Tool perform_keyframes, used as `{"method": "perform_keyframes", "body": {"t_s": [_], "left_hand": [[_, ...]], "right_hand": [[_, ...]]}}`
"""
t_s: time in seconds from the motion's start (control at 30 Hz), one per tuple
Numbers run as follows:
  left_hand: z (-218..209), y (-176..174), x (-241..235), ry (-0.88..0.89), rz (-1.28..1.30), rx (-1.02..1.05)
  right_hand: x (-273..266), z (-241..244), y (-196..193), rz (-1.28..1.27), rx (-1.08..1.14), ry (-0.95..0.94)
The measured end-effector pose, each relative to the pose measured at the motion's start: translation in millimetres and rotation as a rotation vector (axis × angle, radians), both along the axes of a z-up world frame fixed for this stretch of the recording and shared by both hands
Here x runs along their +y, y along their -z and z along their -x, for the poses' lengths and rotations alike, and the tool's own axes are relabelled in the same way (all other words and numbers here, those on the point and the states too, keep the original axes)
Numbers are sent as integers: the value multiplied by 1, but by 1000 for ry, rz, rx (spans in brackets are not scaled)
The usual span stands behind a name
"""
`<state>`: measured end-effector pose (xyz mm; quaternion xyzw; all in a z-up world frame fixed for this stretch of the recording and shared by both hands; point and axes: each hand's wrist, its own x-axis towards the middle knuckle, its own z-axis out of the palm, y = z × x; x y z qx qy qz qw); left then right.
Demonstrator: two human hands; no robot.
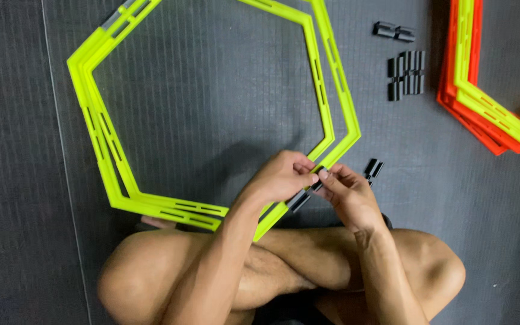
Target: The person sits on the floor and assembles a hexagonal frame by inserting small black plastic connectors into slots on bright yellow frame pieces. They repeatedly pick up connectors, align them with the frame slots, and press them into place.
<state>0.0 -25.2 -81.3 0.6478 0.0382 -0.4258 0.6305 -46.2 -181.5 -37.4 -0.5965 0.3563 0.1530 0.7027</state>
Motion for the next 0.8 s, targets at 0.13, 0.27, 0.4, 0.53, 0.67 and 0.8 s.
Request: {"method": "perform_keyframes", "body": {"t_s": [0.13,0.27,0.4,0.53,0.67,0.8], "left_hand": [[-8,26,-1,77,1,51],[-20,30,10,216,-96,53],[-23,38,7,163,-93,139],[-21,59,3,203,-216,91],[-16,98,-16,206,-419,8],[-27,66,3,221,-376,41]], "right_hand": [[-11,-2,12,29,-21,-151],[-17,-3,22,72,-10,-264],[-1,-12,8,79,41,-287],[23,-22,-6,210,204,-270],[38,-21,-1,254,228,-311],[33,-8,34,233,179,-303]]}}
